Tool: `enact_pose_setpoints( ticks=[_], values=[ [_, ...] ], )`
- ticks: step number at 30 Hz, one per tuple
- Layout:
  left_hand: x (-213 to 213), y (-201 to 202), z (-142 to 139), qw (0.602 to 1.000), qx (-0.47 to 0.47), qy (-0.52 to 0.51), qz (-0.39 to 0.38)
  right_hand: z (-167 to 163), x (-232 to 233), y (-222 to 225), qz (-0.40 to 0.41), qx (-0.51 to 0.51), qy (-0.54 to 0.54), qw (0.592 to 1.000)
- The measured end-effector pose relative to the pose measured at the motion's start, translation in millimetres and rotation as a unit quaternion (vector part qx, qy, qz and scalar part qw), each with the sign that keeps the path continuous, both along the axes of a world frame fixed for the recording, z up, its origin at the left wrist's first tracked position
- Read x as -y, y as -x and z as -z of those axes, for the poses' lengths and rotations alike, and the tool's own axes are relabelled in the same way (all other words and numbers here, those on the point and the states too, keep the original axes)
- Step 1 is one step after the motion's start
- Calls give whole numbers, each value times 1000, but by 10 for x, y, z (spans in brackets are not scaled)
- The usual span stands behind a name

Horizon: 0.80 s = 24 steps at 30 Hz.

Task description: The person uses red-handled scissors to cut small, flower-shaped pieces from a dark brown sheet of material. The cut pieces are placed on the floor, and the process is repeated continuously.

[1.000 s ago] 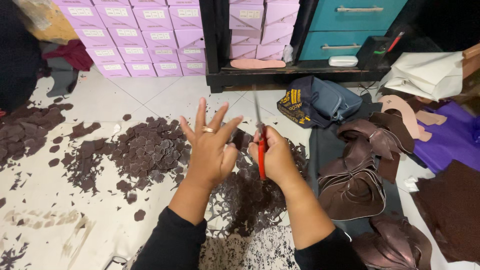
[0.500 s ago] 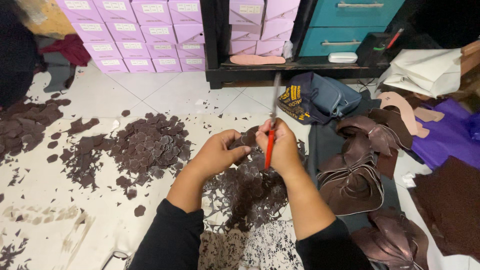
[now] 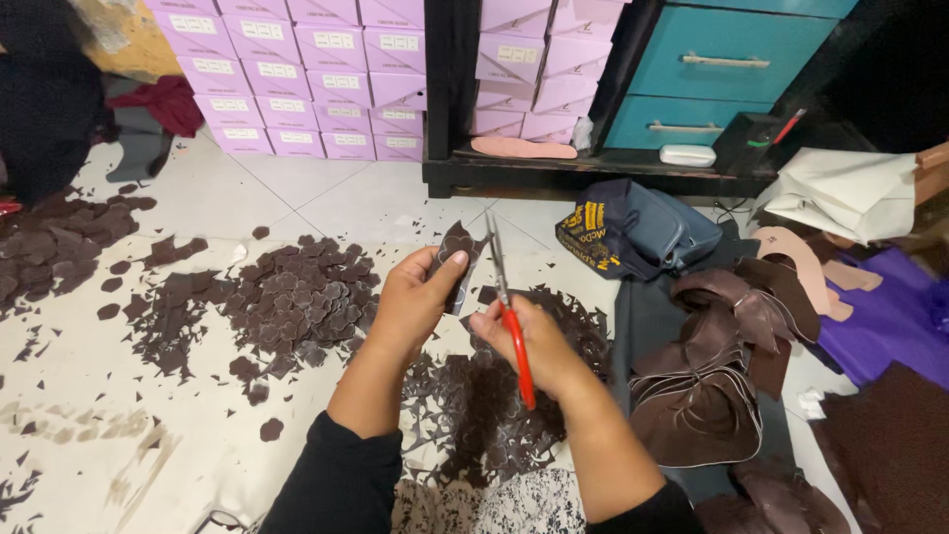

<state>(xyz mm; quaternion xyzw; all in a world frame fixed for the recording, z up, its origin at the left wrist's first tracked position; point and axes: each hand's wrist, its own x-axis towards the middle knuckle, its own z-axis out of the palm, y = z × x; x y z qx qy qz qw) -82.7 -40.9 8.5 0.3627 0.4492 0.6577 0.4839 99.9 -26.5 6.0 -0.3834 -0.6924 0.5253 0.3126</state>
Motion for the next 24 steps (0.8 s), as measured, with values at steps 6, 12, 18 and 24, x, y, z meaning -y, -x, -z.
enact_pose_setpoints(
  ticks=[6, 12, 18, 24],
  values=[
    [101, -3, -118, 995, 85, -29, -41, 29, 84, 100, -14, 9, 88, 996],
    [122, -51, -139, 996, 80, -9, -31, 126, 35, 72, -34, -27, 140, 989],
    [137, -103, -167, 998, 66, -14, -17, 184, 21, 82, -46, -45, 152, 986],
    [179, -122, -251, 998, 33, -51, -30, 121, 10, 73, -55, -56, 145, 986]
  ],
)
